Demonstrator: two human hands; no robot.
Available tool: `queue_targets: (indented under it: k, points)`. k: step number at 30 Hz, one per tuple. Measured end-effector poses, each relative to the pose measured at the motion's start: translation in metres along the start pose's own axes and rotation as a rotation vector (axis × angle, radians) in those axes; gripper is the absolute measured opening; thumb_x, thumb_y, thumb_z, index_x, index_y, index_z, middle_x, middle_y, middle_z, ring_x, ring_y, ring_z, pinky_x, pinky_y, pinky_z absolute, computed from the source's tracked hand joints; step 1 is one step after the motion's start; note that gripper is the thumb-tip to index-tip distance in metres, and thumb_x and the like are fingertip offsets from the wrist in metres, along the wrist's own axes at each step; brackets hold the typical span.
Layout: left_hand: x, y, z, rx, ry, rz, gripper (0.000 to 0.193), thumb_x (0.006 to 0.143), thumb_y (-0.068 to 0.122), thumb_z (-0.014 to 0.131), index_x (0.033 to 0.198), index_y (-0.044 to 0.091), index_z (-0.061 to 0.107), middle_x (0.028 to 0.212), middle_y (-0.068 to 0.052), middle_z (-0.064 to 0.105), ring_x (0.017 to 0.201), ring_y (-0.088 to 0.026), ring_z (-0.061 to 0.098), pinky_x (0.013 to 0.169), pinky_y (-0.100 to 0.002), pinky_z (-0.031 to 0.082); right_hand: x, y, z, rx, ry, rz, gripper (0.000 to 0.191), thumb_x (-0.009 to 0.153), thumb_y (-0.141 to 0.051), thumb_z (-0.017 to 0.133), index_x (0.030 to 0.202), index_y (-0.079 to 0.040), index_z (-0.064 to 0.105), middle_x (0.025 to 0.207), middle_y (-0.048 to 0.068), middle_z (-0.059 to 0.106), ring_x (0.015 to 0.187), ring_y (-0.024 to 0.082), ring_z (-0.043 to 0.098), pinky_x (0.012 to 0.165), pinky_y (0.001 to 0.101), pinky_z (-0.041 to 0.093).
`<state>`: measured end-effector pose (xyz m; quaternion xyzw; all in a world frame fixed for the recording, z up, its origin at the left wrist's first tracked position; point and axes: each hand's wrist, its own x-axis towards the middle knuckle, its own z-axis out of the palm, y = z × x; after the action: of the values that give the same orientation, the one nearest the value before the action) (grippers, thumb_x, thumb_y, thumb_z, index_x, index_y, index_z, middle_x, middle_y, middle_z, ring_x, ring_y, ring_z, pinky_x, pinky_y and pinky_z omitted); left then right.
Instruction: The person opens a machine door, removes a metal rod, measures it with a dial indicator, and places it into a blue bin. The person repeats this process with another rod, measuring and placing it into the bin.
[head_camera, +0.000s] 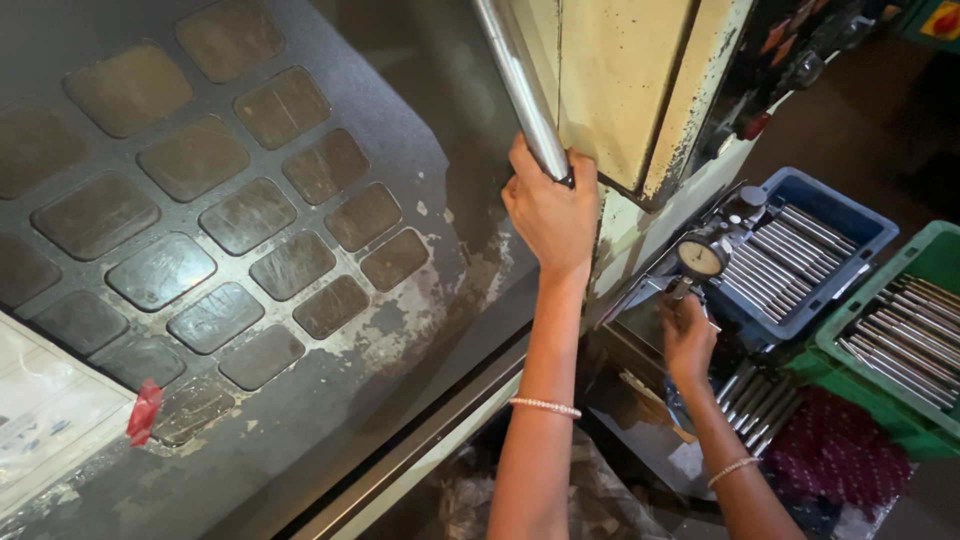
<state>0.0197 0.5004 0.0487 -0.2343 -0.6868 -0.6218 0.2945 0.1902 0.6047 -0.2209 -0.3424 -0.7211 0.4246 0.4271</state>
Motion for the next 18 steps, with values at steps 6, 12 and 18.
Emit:
queue_targets:
  k: [6, 12, 18]
  points:
    - [-0.002, 0.000, 0.000, 0.004, 0.011, 0.009, 0.048, 0.092, 0.022, 0.068, 0.134, 0.004, 0.053, 0.084, -0.014, 0.069, 0.084, -0.034, 0.069, 0.098, -0.045, 0.049, 0.002, 0.005, 0.001, -0.017, 0.018, 0.003, 0.020, 0.094, 0.008, 0.064, 0.114, 0.003, 0.063, 0.108, 0.015, 0.075, 0.104, 0.017, 0.072, 0.087, 0.0301, 0.054]
    - [0.000, -0.001, 0.000, 0.005, 0.002, 0.010, 0.050, 0.092, 0.023, 0.068, 0.134, 0.003, 0.053, 0.082, -0.015, 0.069, 0.083, -0.034, 0.069, 0.097, -0.045, 0.048, 0.005, 0.000, 0.002, -0.147, 0.054, 0.050, 0.015, 0.096, 0.002, 0.071, 0.109, 0.002, 0.065, 0.099, 0.016, 0.076, 0.095, 0.017, 0.074, 0.079, 0.0309, 0.054]
    - [0.000, -0.001, 0.000, -0.006, -0.001, 0.005, 0.049, 0.092, 0.023, 0.067, 0.134, 0.002, 0.053, 0.082, -0.014, 0.069, 0.082, -0.034, 0.069, 0.097, -0.045, 0.048, 0.003, -0.006, 0.000, -0.101, 0.036, 0.016, 0.018, 0.094, 0.002, 0.068, 0.111, -0.001, 0.065, 0.105, 0.016, 0.076, 0.101, 0.020, 0.074, 0.085, 0.0326, 0.055]
